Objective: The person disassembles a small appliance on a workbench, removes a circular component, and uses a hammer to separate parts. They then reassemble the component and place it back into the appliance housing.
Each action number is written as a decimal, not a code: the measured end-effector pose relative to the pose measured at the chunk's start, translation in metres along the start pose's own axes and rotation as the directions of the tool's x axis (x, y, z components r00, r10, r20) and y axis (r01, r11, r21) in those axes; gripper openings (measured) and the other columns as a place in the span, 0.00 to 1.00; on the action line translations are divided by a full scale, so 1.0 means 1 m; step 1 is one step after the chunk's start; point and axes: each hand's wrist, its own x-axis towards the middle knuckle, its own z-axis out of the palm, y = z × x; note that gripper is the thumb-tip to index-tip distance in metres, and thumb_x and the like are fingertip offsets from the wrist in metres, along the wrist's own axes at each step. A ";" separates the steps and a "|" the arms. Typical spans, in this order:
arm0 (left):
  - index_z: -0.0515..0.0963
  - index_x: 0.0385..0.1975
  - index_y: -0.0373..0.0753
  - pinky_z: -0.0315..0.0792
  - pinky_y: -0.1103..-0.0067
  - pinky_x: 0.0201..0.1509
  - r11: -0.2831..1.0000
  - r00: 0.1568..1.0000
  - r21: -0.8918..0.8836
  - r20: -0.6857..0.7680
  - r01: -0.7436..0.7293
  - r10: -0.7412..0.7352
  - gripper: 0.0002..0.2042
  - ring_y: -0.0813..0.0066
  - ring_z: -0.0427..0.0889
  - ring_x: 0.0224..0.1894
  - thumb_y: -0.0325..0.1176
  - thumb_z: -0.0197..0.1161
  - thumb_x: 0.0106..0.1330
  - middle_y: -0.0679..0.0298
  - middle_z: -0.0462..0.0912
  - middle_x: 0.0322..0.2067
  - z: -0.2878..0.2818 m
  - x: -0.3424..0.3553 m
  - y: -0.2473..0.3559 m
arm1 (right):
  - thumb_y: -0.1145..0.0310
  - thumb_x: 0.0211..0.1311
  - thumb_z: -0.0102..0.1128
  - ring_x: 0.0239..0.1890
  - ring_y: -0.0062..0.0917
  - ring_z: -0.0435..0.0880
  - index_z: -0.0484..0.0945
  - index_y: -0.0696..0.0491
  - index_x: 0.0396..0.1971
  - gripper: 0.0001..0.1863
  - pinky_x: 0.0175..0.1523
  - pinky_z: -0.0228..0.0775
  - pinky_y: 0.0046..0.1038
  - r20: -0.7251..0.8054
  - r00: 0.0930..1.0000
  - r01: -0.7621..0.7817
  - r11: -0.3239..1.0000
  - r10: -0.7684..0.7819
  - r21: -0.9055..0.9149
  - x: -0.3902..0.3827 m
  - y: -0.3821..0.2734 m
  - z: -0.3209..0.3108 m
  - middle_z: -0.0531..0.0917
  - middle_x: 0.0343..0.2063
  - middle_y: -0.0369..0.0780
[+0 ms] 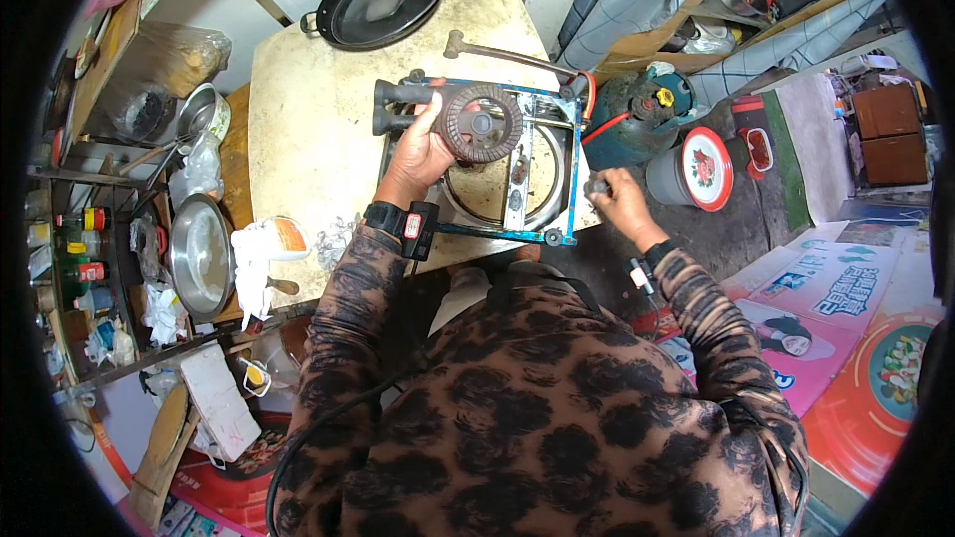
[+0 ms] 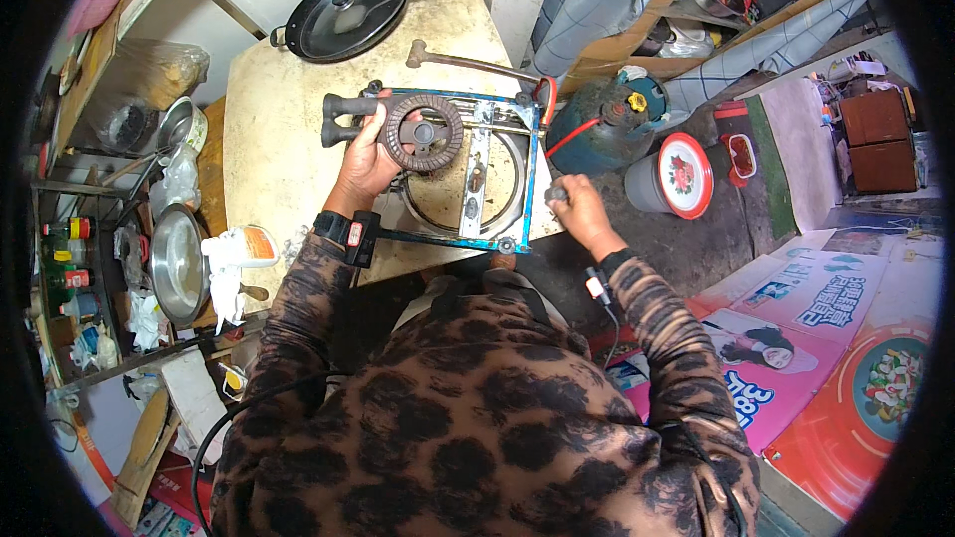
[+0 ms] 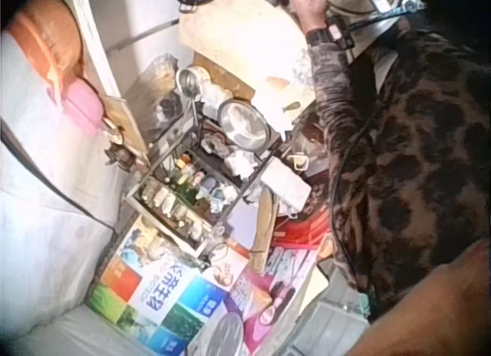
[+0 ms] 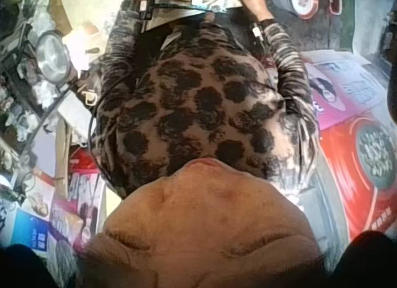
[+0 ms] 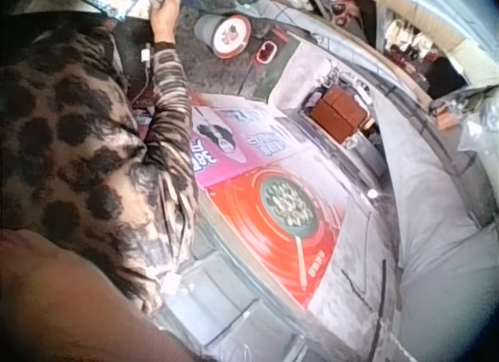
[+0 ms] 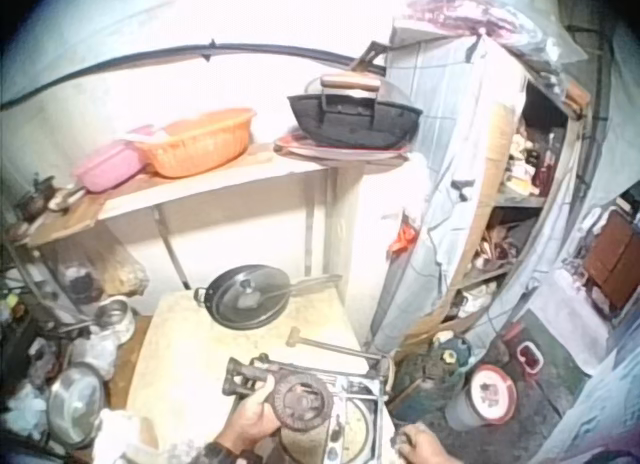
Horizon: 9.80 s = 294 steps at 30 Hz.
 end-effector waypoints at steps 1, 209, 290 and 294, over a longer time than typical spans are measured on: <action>0.64 0.63 0.48 0.78 0.64 0.55 1.000 1.000 0.017 -0.001 0.000 0.000 0.17 0.64 0.80 0.53 0.40 0.48 0.77 0.58 0.79 0.52 -0.001 -0.001 0.000 | 0.75 0.51 0.68 0.38 0.34 0.80 0.78 0.54 0.42 0.17 0.44 0.74 0.33 -0.024 0.998 -0.052 0.999 0.052 0.012 0.005 -0.005 -0.011 0.76 0.32 0.43; 0.72 0.56 0.35 0.76 0.68 0.59 0.908 0.935 0.255 0.041 0.331 -0.352 0.22 0.67 0.81 0.54 0.48 0.51 0.75 0.57 0.80 0.53 0.016 0.029 0.017 | 0.76 0.61 0.65 0.47 0.25 0.84 0.71 0.58 0.54 0.22 0.56 0.80 0.31 0.412 0.911 -0.411 0.086 0.003 0.908 0.093 -0.190 -0.018 0.82 0.45 0.39; 0.62 0.65 0.43 0.74 0.73 0.55 0.897 0.982 0.403 -0.128 0.181 -0.140 0.25 0.77 0.78 0.49 0.29 0.61 0.69 0.65 0.77 0.47 -0.001 -0.079 -0.018 | 0.72 0.68 0.56 0.44 0.29 0.88 0.72 0.59 0.51 0.14 0.51 0.81 0.33 0.772 0.630 -0.775 0.143 0.088 0.616 0.079 -0.155 0.028 0.85 0.44 0.45; 0.68 0.61 0.39 0.74 0.77 0.55 0.948 0.983 0.261 -0.046 0.181 -0.175 0.21 0.78 0.78 0.49 0.31 0.62 0.70 0.68 0.79 0.45 -0.012 -0.078 -0.033 | 0.72 0.68 0.56 0.42 0.28 0.88 0.73 0.57 0.52 0.15 0.48 0.82 0.30 0.773 0.622 -0.776 0.235 0.125 0.585 0.086 -0.145 0.033 0.85 0.43 0.44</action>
